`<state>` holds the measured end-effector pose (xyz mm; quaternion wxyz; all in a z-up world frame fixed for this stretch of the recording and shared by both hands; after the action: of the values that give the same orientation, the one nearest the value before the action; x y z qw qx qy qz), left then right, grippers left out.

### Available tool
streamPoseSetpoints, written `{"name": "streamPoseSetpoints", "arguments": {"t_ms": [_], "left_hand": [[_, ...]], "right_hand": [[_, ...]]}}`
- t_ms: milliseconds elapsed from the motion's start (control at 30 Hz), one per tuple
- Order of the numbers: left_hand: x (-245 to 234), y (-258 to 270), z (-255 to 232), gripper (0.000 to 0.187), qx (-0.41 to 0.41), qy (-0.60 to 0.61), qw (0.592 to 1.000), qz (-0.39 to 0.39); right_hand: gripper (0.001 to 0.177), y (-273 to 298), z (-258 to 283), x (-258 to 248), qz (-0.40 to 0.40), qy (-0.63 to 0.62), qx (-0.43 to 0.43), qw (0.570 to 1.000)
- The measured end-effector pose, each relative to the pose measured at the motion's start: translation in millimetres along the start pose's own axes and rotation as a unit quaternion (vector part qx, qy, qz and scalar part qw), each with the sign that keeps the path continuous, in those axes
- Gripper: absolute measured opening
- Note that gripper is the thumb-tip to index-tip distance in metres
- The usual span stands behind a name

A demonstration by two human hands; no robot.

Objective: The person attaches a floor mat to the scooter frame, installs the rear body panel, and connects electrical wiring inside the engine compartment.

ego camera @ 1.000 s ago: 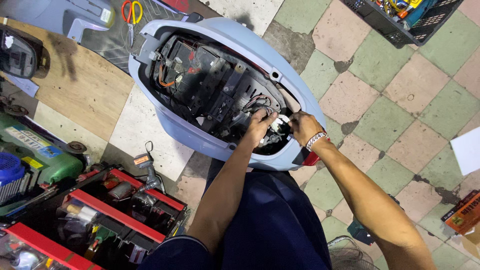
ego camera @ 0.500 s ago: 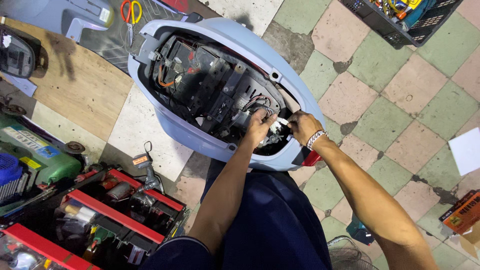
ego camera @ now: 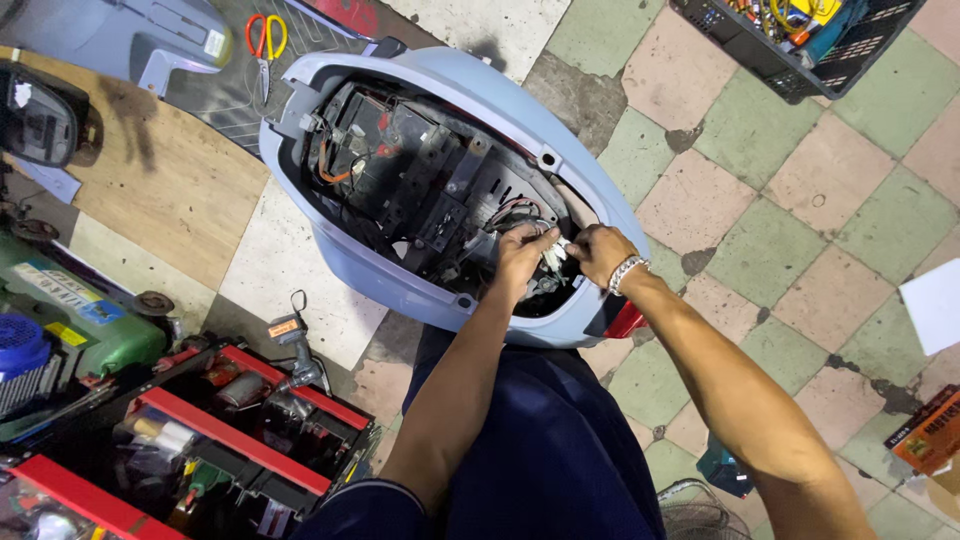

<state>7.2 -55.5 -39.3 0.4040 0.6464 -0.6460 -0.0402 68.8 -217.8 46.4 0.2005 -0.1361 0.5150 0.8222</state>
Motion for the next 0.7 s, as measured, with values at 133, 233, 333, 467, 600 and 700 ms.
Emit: {"name": "streamPoseSetpoints", "arguments": {"t_ms": [133,233,333,467,600,700], "left_hand": [[-9,-6,5,0.016,0.023,-0.016,0.999,0.032],[-10,-9,8,0.015,0.021,-0.035,0.998,0.047],[-9,-6,7,0.014,0.012,-0.013,0.999,0.039],[-6,1,4,0.009,0.036,0.015,0.998,0.047],[-10,1,10,0.005,0.024,0.007,0.997,0.068],[-10,-1,12,0.007,0.002,-0.043,0.998,0.053]], "right_hand": [[0.029,-3,5,-1,0.023,0.046,0.004,0.999],[0.033,-1,6,-3,0.024,0.034,-0.014,0.999],[0.035,-1,7,-5,0.043,0.03,0.013,0.999],[0.035,-4,8,-6,0.056,0.038,0.037,0.997],[0.03,-5,8,-1,0.047,0.033,0.033,0.998],[0.029,-8,9,-6,0.074,0.053,0.056,0.994]]}}
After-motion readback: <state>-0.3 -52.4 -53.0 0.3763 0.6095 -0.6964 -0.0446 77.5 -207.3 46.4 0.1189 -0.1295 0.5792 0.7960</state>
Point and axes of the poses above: each hand's wrist, its own y-axis away from the middle knuckle, its own x-axis out of the palm, z = x × y, the point moved 3 cm from there along -y, towards the middle knuckle, and after that the axes turned 15 degrees about z, right-handed, at the moved point
